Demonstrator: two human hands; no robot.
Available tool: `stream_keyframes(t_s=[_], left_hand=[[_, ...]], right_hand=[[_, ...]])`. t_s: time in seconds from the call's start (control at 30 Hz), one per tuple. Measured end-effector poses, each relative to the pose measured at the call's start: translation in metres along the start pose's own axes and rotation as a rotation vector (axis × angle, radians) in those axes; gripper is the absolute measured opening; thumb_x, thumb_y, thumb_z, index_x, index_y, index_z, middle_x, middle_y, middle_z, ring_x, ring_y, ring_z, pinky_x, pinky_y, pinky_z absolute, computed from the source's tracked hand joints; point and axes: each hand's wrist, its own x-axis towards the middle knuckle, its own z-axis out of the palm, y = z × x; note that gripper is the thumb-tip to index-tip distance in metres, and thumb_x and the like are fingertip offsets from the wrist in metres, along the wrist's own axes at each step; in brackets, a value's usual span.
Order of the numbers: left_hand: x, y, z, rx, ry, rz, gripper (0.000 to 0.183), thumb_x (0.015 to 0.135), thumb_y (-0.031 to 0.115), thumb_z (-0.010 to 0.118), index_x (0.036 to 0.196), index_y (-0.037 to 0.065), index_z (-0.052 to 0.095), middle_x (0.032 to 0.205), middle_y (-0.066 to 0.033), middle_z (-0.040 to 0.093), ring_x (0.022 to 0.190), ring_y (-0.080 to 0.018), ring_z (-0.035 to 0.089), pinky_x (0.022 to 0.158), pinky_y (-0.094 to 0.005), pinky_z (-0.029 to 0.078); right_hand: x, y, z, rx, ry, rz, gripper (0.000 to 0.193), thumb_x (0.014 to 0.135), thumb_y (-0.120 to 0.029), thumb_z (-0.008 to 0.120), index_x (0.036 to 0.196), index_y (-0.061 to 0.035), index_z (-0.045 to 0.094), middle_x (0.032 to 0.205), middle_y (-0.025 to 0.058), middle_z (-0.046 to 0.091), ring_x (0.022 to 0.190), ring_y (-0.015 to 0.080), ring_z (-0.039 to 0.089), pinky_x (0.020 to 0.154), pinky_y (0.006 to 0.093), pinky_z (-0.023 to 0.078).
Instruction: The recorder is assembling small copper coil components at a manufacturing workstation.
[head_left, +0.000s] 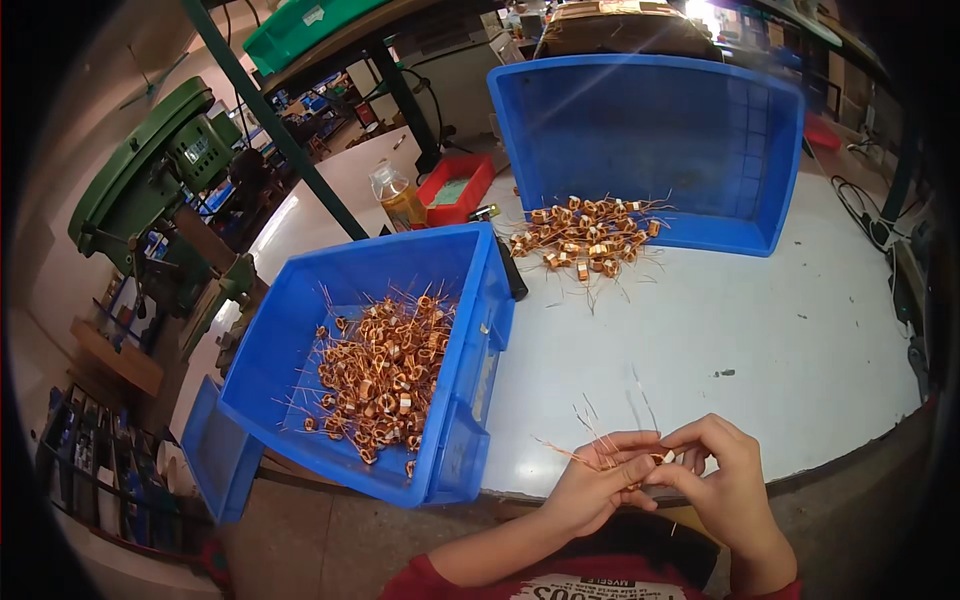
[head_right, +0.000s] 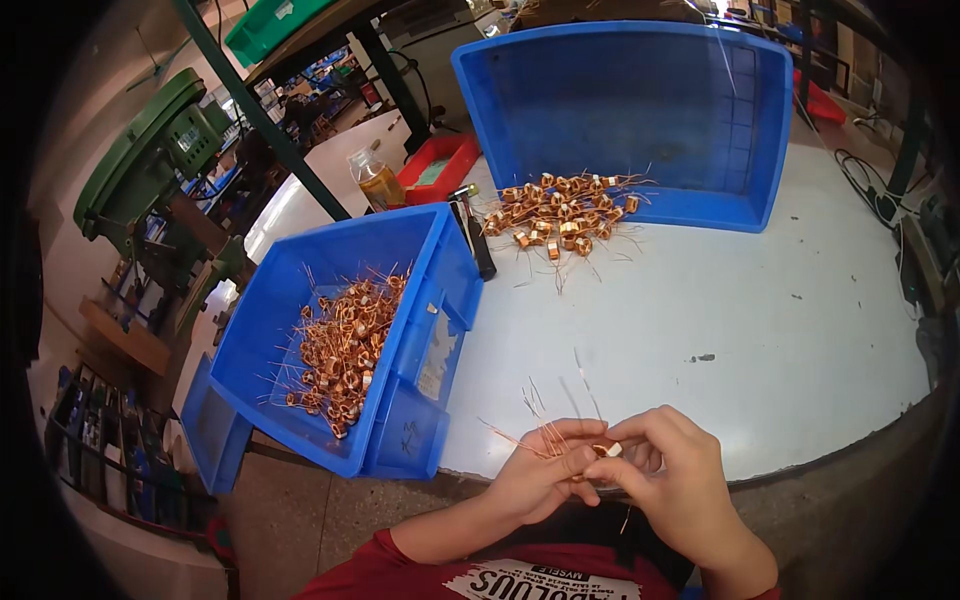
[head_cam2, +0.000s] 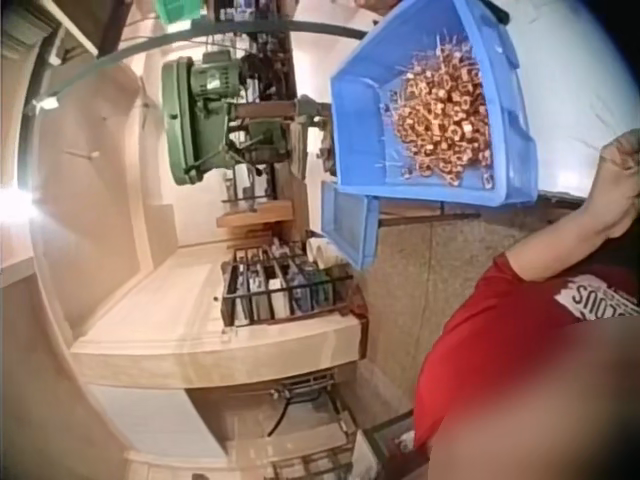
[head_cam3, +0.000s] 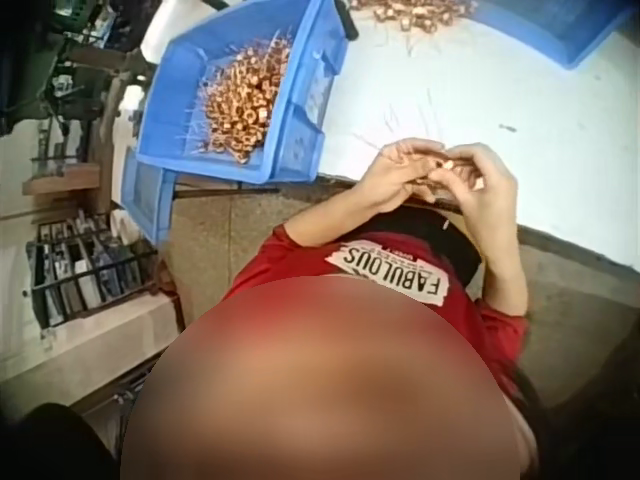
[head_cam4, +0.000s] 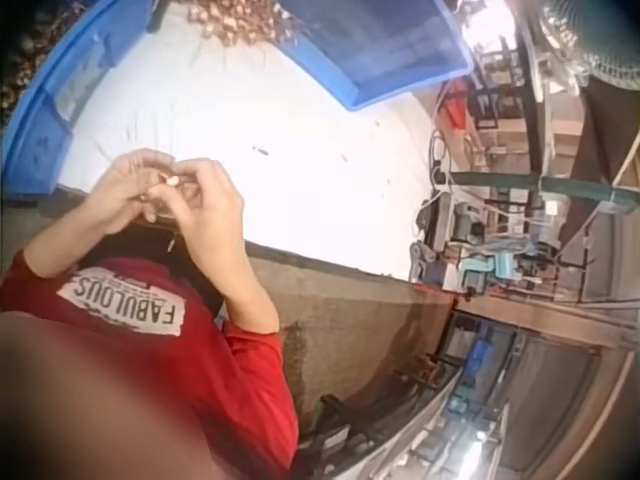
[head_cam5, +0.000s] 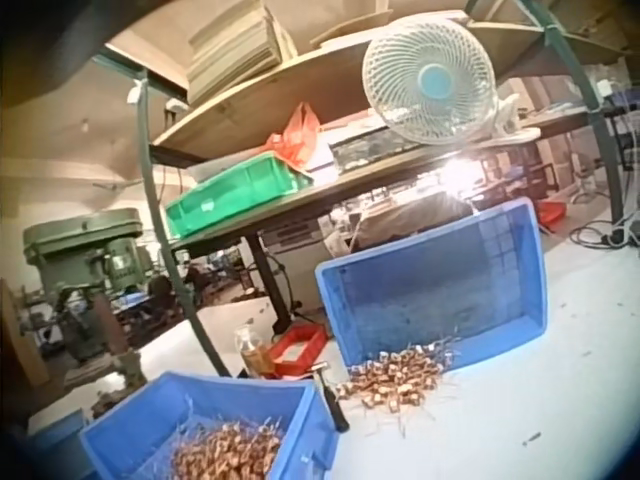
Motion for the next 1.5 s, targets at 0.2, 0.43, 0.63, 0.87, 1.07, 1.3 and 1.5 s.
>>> stream_keyframes(t_s=[0.2, 0.43, 0.63, 0.87, 1.07, 1.3, 1.5], left_hand=[[0.000, -0.004, 0.000, -0.059, 0.019, -0.034, 0.027, 0.085, 0.005, 0.058, 0.111, -0.002, 0.051, 0.099, -0.0148, 0.059, 0.074, -0.0156, 0.061, 0.054, -0.0202, 0.054], [-0.001, -0.001, -0.004, -0.154, 0.025, -0.128, 0.029, 0.084, 0.005, 0.060, 0.111, -0.001, 0.051, 0.099, -0.0137, 0.060, 0.074, -0.0136, 0.061, 0.051, -0.0170, 0.050], [-0.003, -0.008, 0.001, -0.116, -0.061, -0.123, 0.031, 0.083, 0.007, 0.060, 0.112, 0.002, 0.049, 0.101, -0.0149, 0.058, 0.077, -0.0171, 0.059, 0.045, -0.0166, 0.042], [-0.004, -0.004, -0.003, -0.184, -0.165, -0.120, 0.029, 0.079, -0.004, 0.055, 0.108, 0.001, 0.055, 0.099, -0.0210, 0.058, 0.073, -0.0260, 0.063, 0.047, -0.0239, 0.052], [0.002, -0.014, -0.010, -0.288, -0.151, -0.136, 0.028, 0.082, 0.001, 0.059, 0.109, -0.001, 0.055, 0.101, -0.0217, 0.058, 0.075, -0.0281, 0.063, 0.063, -0.0341, 0.058], [0.001, -0.017, -0.008, -0.113, -0.105, -0.181, 0.028, 0.082, 0.004, 0.062, 0.108, -0.001, 0.055, 0.095, -0.0200, 0.060, 0.082, -0.0295, 0.063, 0.070, -0.0378, 0.057], [0.002, -0.018, 0.009, -0.157, 0.022, -0.111, 0.026, 0.081, 0.002, 0.063, 0.106, -0.003, 0.056, 0.087, -0.0187, 0.062, 0.081, -0.0285, 0.064, 0.070, -0.0372, 0.057]], right_hand=[[-0.006, 0.005, 0.002, -0.002, 0.034, 0.030, 0.030, 0.061, 0.002, 0.074, 0.085, 0.0002, 0.056, 0.075, 0.0046, 0.052, 0.061, 0.0105, 0.046, 0.057, 0.0216, 0.039], [-0.008, 0.031, -0.009, 0.220, -0.008, 0.013, 0.044, 0.060, 0.000, 0.075, 0.099, -0.0012, 0.055, 0.090, 0.0078, 0.054, 0.076, 0.0143, 0.049, 0.067, 0.0247, 0.040], [-0.021, 0.053, -0.003, 0.452, -0.095, -0.030, 0.067, 0.059, 0.000, 0.076, 0.120, -0.0033, 0.047, 0.112, 0.0114, 0.055, 0.093, 0.0189, 0.052, 0.077, 0.0274, 0.041], [-0.009, 0.066, 0.012, 0.515, -0.112, -0.211, 0.089, 0.048, 0.003, 0.079, 0.127, -0.0012, 0.037, 0.106, 0.0132, 0.059, 0.094, 0.0204, 0.055, 0.082, 0.0303, 0.043], [-0.012, 0.080, 0.015, 0.738, -0.057, -0.233, 0.085, 0.054, 0.001, 0.078, 0.128, -0.0004, 0.035, 0.101, 0.0126, 0.061, 0.086, 0.0156, 0.054, 0.076, 0.0262, 0.041], [-0.017, 0.081, 0.010, 0.847, 0.017, -0.213, 0.086, 0.054, -0.001, 0.080, 0.128, 0.0006, 0.036, 0.096, 0.0115, 0.063, 0.082, 0.0139, 0.053, 0.075, 0.0248, 0.040], [-0.014, 0.097, -0.001, 0.590, -0.024, -0.313, 0.093, 0.048, -0.004, 0.084, 0.128, 0.0013, 0.036, 0.097, 0.0120, 0.064, 0.085, 0.0152, 0.055, 0.072, 0.0256, 0.042]])
